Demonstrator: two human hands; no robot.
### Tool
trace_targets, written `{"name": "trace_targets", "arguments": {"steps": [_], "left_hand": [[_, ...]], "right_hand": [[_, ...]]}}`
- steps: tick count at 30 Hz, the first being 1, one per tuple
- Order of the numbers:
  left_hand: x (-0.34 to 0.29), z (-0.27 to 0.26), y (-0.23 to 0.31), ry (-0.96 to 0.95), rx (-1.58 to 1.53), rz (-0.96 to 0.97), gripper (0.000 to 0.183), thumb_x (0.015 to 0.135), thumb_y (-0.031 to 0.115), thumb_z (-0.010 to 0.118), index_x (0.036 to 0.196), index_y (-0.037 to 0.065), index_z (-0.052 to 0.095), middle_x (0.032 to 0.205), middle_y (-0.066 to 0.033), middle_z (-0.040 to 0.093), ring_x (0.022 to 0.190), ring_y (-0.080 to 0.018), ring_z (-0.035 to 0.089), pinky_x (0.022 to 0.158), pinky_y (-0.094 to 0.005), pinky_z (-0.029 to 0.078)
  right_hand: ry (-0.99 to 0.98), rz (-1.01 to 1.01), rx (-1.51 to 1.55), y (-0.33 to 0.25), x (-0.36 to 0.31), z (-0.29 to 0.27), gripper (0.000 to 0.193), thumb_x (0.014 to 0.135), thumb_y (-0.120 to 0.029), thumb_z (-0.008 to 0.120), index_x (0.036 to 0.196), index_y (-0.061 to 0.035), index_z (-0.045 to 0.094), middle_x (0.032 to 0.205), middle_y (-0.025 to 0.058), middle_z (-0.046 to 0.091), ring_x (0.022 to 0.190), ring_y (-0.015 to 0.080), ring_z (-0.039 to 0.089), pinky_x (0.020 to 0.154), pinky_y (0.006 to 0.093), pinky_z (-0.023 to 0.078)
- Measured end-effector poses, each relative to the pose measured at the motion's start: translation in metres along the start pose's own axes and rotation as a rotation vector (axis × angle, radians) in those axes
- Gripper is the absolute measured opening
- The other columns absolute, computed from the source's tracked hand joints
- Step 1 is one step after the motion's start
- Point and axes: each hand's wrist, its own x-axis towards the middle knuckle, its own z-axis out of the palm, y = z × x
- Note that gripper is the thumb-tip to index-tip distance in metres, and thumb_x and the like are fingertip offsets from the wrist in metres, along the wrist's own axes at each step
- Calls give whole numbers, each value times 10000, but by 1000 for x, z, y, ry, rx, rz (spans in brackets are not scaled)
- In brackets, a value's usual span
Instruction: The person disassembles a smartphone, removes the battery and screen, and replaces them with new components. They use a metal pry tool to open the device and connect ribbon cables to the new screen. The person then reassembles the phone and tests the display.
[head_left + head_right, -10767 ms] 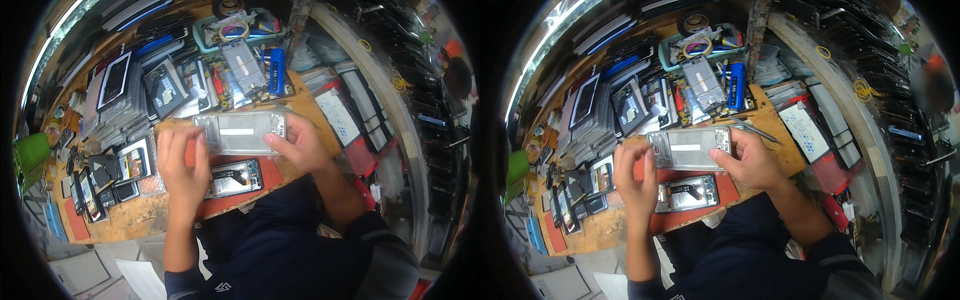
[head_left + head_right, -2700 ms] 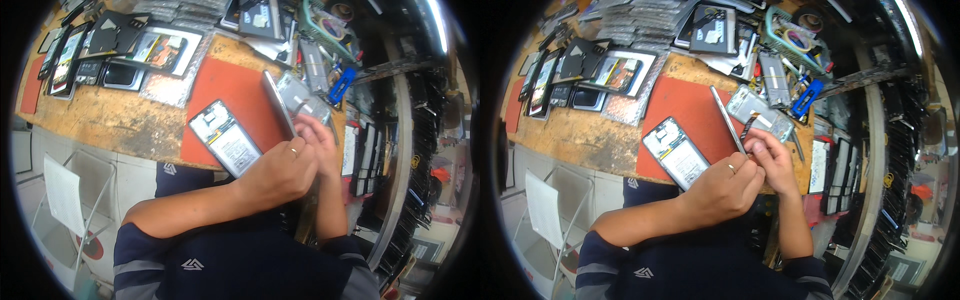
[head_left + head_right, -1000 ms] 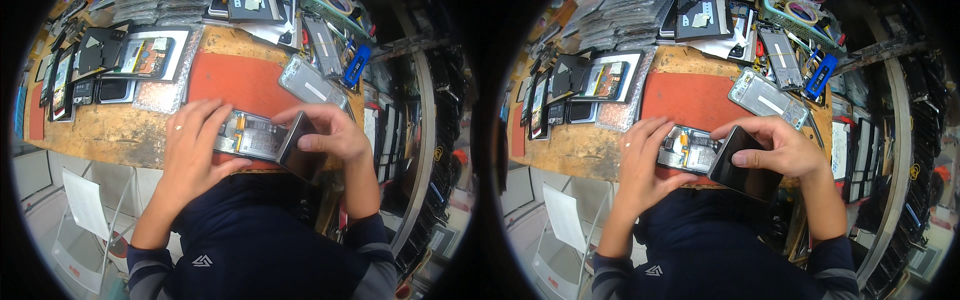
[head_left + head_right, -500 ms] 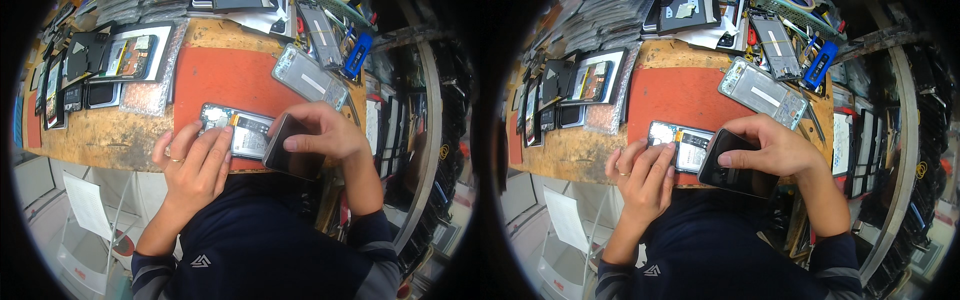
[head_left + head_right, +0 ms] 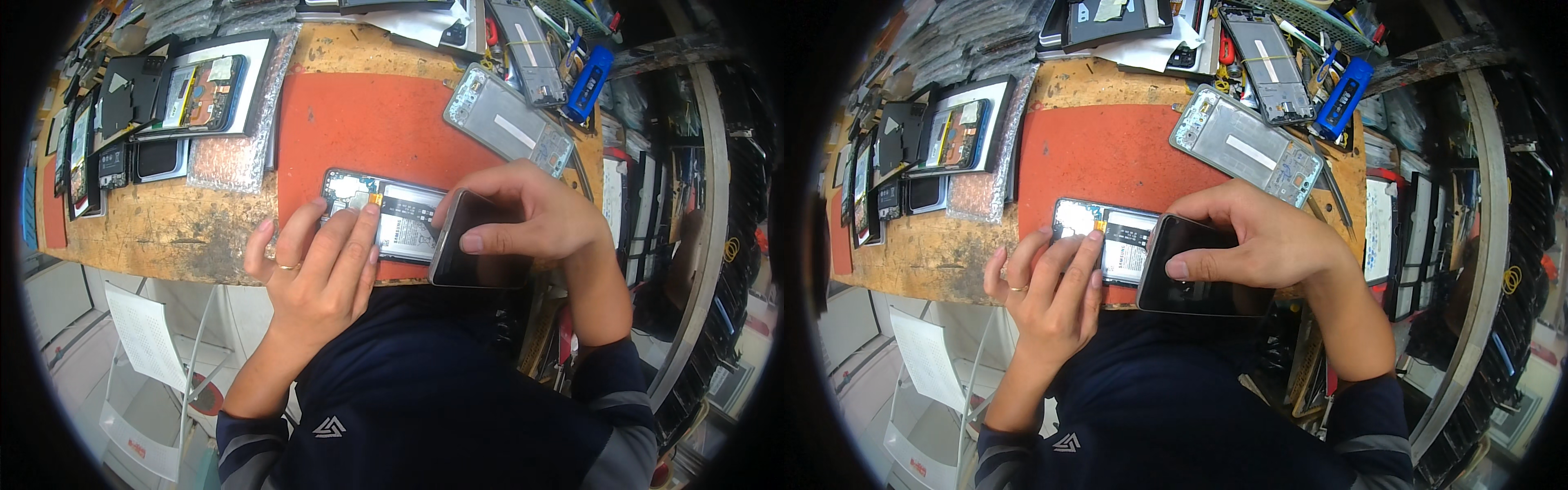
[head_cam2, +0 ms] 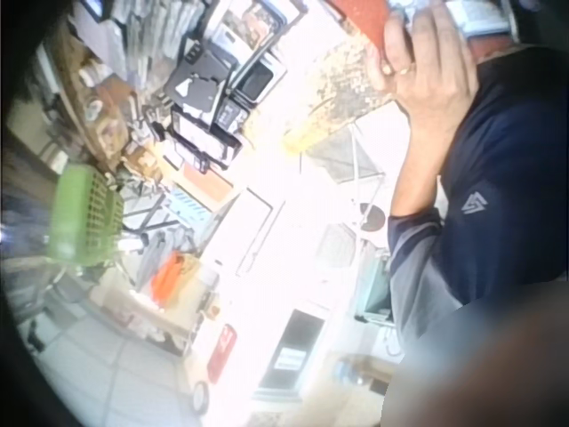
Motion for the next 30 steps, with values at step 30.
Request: {"name": "trace_targets", "arguments": {"steps": [30], "left_hand": [[5,3,0,39,14,2,251,880,240,696,1094,170,806,1096,18,714,1256,-253,638,1242,-539,195]], "right_hand": [[251,-613,-1197,-7,35,37,377,844,-128,679,1214,-85,740,1248,134,634,1180,348,592,986,464,457]]}}
